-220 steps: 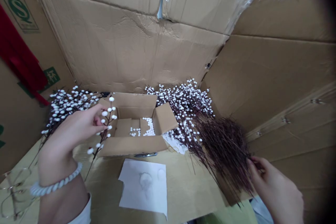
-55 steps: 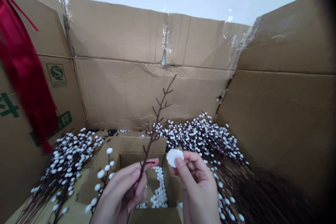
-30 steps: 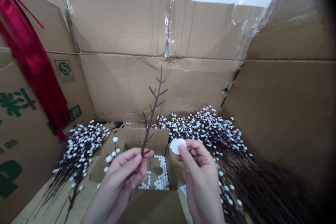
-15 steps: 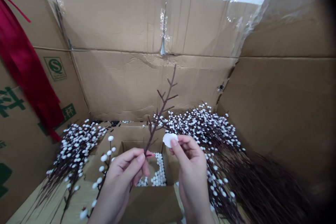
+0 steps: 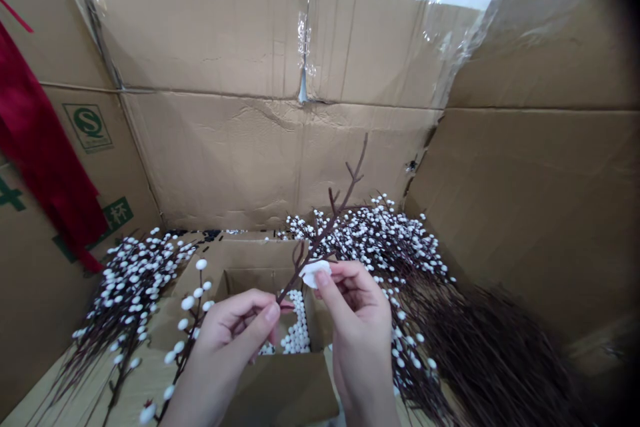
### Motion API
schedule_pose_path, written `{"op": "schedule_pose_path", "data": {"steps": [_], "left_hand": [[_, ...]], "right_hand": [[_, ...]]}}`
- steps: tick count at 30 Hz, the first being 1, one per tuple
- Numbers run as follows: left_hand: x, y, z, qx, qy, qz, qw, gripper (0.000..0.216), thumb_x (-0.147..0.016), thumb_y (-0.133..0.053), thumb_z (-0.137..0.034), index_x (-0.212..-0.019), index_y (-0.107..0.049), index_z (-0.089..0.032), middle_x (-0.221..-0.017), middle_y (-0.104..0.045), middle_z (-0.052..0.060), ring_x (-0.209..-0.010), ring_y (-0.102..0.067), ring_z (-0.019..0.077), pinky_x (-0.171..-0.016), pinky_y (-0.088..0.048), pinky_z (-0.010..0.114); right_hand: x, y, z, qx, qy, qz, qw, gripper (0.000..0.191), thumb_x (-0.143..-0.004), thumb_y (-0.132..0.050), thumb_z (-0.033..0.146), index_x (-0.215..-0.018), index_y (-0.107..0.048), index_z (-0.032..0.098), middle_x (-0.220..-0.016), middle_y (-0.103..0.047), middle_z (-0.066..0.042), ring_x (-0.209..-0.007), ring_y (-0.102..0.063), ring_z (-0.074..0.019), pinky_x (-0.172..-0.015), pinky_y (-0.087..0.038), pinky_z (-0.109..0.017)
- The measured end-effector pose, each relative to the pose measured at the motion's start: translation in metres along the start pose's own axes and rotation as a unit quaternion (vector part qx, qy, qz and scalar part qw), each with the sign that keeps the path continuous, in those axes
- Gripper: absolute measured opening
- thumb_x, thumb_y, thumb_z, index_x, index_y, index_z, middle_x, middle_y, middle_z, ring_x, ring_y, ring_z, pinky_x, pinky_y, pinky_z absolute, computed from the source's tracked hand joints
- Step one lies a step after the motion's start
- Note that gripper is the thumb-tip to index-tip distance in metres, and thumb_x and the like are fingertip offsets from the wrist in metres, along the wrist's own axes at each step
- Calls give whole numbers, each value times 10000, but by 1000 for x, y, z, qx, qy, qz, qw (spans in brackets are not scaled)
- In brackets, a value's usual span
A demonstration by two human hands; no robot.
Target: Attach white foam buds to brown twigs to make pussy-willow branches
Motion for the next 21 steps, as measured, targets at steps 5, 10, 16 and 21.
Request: {"op": "schedule_pose_path", "data": {"steps": [5,10,16,21], "left_hand": [[0,0,-8,-47,-22,-7,999,273,-807,-674,-387,-605,-697,-205,-543,-591,-6,-488,-392,113,-451,-297,222],[-2,4,-8,-68,-24,-24,997,258,-786,-682,-390,-607,-698,-205,-538,-595,-7,-480,-402,114,-447,-298,221],[-2,2,-5,-82,-38,-1,996,316,-832,-643,-392,-577,-659,-206,-555,-581,-15,-483,-367,106,-461,-311,216],[-2,0,-8,-81,-49,4,995,320,-816,-654,-372,-540,-639,-210,-524,-544,-19,-480,-377,112,-463,-329,213]], "right_hand": [[1,2,3,-3,6,1,1000,150,-748,-786,344,-744,-706,218,-674,-658,19,-617,-588,-125,-573,-478,-227],[-3,8,9,-2,31,-27,999,182,-733,-791,353,-732,-686,204,-635,-636,24,-581,-558,-122,-546,-441,-233],[-7,12,10,-11,35,-84,996,234,-701,-811,382,-738,-667,202,-644,-646,22,-595,-583,-132,-562,-454,-246],[-6,14,12,-27,43,-104,993,243,-696,-813,396,-745,-667,207,-666,-665,9,-603,-594,-140,-567,-466,-260]]}}
Point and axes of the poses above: each hand's wrist, its own x-axis away from the middle knuckle, its own y-axis out of the back of the hand, z = x × y, the point moved 3 cm from there along -x, towards the middle knuckle
